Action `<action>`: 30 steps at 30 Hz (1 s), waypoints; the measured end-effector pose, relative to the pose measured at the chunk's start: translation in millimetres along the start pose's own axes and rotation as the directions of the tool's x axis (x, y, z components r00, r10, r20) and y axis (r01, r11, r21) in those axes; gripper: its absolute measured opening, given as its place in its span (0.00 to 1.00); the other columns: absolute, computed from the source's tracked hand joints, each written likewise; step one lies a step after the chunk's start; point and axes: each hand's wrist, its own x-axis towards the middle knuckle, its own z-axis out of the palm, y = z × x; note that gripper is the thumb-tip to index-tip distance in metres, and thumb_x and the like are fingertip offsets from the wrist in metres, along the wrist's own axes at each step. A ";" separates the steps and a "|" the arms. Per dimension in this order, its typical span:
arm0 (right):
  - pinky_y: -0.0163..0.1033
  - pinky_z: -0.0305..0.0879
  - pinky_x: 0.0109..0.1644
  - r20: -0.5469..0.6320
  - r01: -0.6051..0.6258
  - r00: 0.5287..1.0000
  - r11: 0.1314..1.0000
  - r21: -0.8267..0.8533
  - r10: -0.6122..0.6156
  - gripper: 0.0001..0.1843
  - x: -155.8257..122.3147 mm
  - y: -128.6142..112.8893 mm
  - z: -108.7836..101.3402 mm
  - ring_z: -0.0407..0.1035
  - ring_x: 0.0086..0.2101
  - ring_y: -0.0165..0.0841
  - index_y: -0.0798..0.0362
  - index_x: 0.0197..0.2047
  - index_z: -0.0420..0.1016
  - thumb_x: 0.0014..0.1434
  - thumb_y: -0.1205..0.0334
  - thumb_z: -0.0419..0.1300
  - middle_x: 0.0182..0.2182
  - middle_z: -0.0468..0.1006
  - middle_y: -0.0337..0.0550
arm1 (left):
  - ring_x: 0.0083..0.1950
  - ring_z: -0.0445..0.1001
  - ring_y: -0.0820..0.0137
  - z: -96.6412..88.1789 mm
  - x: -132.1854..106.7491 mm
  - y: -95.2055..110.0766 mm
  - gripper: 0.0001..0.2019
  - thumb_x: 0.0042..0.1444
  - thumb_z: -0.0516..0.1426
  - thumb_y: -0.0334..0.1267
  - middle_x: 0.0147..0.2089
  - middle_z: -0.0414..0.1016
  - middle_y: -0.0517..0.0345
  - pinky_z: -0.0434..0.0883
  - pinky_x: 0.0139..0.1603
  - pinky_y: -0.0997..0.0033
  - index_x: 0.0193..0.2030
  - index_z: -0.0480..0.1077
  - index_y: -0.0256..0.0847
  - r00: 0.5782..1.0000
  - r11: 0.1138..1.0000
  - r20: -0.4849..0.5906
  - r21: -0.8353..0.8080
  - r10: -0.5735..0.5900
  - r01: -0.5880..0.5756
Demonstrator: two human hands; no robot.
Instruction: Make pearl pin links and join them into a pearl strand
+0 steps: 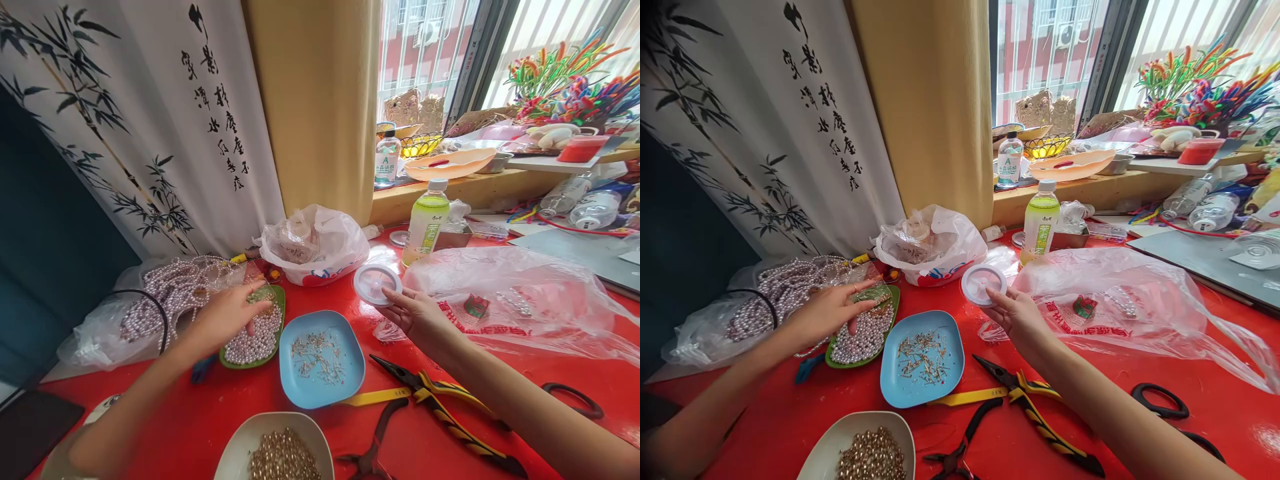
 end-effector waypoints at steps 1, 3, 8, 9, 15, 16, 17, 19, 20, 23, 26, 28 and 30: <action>0.26 0.71 0.35 0.014 -0.003 1.000 1.000 -0.009 0.003 0.05 -1.7 0.6 1.7 0.72 0.30 0.27 0.59 0.33 0.73 0.51 0.72 0.58 0.30 0.77 0.43 | 0.16 0.61 0.73 1.7 -2.4 6.2 0.27 0.52 0.49 0.48 0.15 0.68 0.64 0.57 0.19 0.75 0.57 0.57 0.40 1.000 0.998 0.008 -0.052 0.021 -0.021; 0.25 0.70 0.35 0.037 -0.013 0.999 0.999 -0.032 0.015 0.04 -5.7 1.7 5.8 0.72 0.31 0.26 0.58 0.32 0.73 0.51 0.71 0.59 0.31 0.77 0.42 | 0.18 0.63 0.73 9.2 -7.0 20.7 0.24 0.51 0.51 0.47 0.18 0.69 0.63 0.59 0.20 0.76 0.54 0.61 0.42 0.996 0.983 -0.040 -0.163 0.081 -0.087; 0.24 0.70 0.36 0.078 -0.046 0.996 0.999 -0.026 0.047 0.04 -15.1 2.6 15.3 0.72 0.32 0.26 0.57 0.32 0.74 0.51 0.71 0.59 0.29 0.77 0.41 | 0.17 0.64 0.80 46.8 -8.7 54.1 0.15 0.47 0.55 0.41 0.41 0.72 0.53 0.64 0.20 0.76 0.42 0.67 0.38 0.976 0.861 0.139 -0.503 0.167 -0.076; 0.25 0.70 0.37 0.080 -0.053 0.995 0.999 -0.014 0.054 0.04 -16.5 2.6 16.5 0.72 0.32 0.27 0.58 0.33 0.74 0.51 0.70 0.59 0.29 0.77 0.42 | 0.17 0.65 0.80 54.8 -7.7 58.7 0.15 0.46 0.56 0.40 0.44 0.71 0.50 0.63 0.19 0.76 0.41 0.66 0.36 0.958 0.828 0.230 -0.561 0.170 -0.012; 0.26 0.69 0.38 0.126 -0.028 0.992 0.996 0.079 0.018 0.07 -27.6 0.4 23.0 0.72 0.33 0.27 0.57 0.33 0.74 0.47 0.67 0.63 0.31 0.78 0.41 | 0.20 0.70 0.79 82.5 -9.4 77.0 0.24 0.44 0.59 0.40 0.51 0.65 0.42 0.65 0.22 0.77 0.47 0.61 0.34 0.806 0.600 0.528 -0.746 0.269 0.288; 0.26 0.69 0.37 0.134 -0.021 0.991 0.996 0.089 0.009 0.07 -30.0 -0.4 24.3 0.72 0.32 0.27 0.57 0.33 0.74 0.47 0.67 0.63 0.30 0.78 0.41 | 0.21 0.71 0.79 84.9 -11.0 79.2 0.25 0.43 0.60 0.40 0.50 0.66 0.42 0.66 0.23 0.76 0.48 0.60 0.34 0.768 0.570 0.562 -0.755 0.306 0.324; 0.25 0.69 0.37 0.134 -0.018 0.991 0.995 0.099 0.004 0.07 -32.3 -1.2 25.6 0.72 0.31 0.26 0.57 0.32 0.74 0.46 0.67 0.63 0.30 0.78 0.40 | 0.21 0.71 0.78 87.2 -12.6 81.2 0.26 0.43 0.61 0.40 0.49 0.66 0.42 0.66 0.24 0.76 0.49 0.60 0.34 0.732 0.547 0.591 -0.757 0.340 0.358; 0.25 0.69 0.36 0.118 -0.022 0.993 0.993 0.117 0.008 0.07 -36.0 -2.3 27.5 0.72 0.30 0.26 0.56 0.32 0.74 0.45 0.67 0.64 0.30 0.78 0.40 | 0.23 0.72 0.76 91.9 -15.2 84.2 0.26 0.42 0.61 0.39 0.45 0.70 0.44 0.66 0.25 0.75 0.49 0.60 0.34 0.677 0.514 0.625 -0.756 0.387 0.405; 0.25 0.69 0.36 0.111 -0.029 0.994 0.992 0.124 0.015 0.07 -37.1 -2.7 28.1 0.72 0.31 0.26 0.56 0.32 0.74 0.45 0.67 0.64 0.30 0.78 0.40 | 0.23 0.72 0.76 94.3 -16.2 85.0 0.25 0.42 0.61 0.38 0.41 0.72 0.46 0.66 0.26 0.76 0.48 0.61 0.33 0.660 0.507 0.634 -0.755 0.401 0.417; 0.25 0.69 0.38 0.099 -0.045 0.995 0.990 0.133 0.031 0.08 -37.4 -3.1 28.6 0.72 0.33 0.27 0.57 0.33 0.74 0.46 0.68 0.64 0.31 0.78 0.42 | 0.22 0.71 0.76 98.5 -17.6 84.8 0.18 0.43 0.60 0.38 0.26 0.73 0.56 0.66 0.26 0.76 0.41 0.66 0.33 0.670 0.526 0.634 -0.748 0.387 0.405; 0.27 0.70 0.39 0.088 -0.034 0.996 0.992 0.124 0.023 0.08 -34.7 -4.4 27.5 0.72 0.34 0.30 0.59 0.34 0.73 0.47 0.68 0.63 0.31 0.78 0.44 | 0.18 0.67 0.77 94.8 -17.5 80.2 0.14 0.45 0.58 0.42 0.17 0.69 0.62 0.64 0.22 0.77 0.36 0.69 0.33 0.744 0.571 0.584 -0.748 0.326 0.337; 0.29 0.70 0.39 0.087 -0.026 0.996 0.994 0.106 0.016 0.09 -32.5 -6.6 26.1 0.72 0.35 0.31 0.59 0.35 0.73 0.47 0.68 0.62 0.33 0.78 0.45 | 0.14 0.62 0.79 87.7 -16.7 75.4 0.15 0.46 0.57 0.45 0.13 0.65 0.64 0.61 0.19 0.79 0.34 0.70 0.33 0.800 0.588 0.518 -0.763 0.304 0.270; 0.29 0.70 0.40 0.085 -0.008 0.996 0.997 0.082 0.001 0.11 -30.6 -9.8 24.4 0.72 0.36 0.31 0.59 0.37 0.72 0.47 0.68 0.62 0.34 0.77 0.45 | 0.12 0.57 0.81 79.0 -15.4 69.7 0.16 0.47 0.56 0.46 0.10 0.61 0.67 0.56 0.17 0.80 0.34 0.71 0.34 0.860 0.592 0.423 -0.783 0.286 0.189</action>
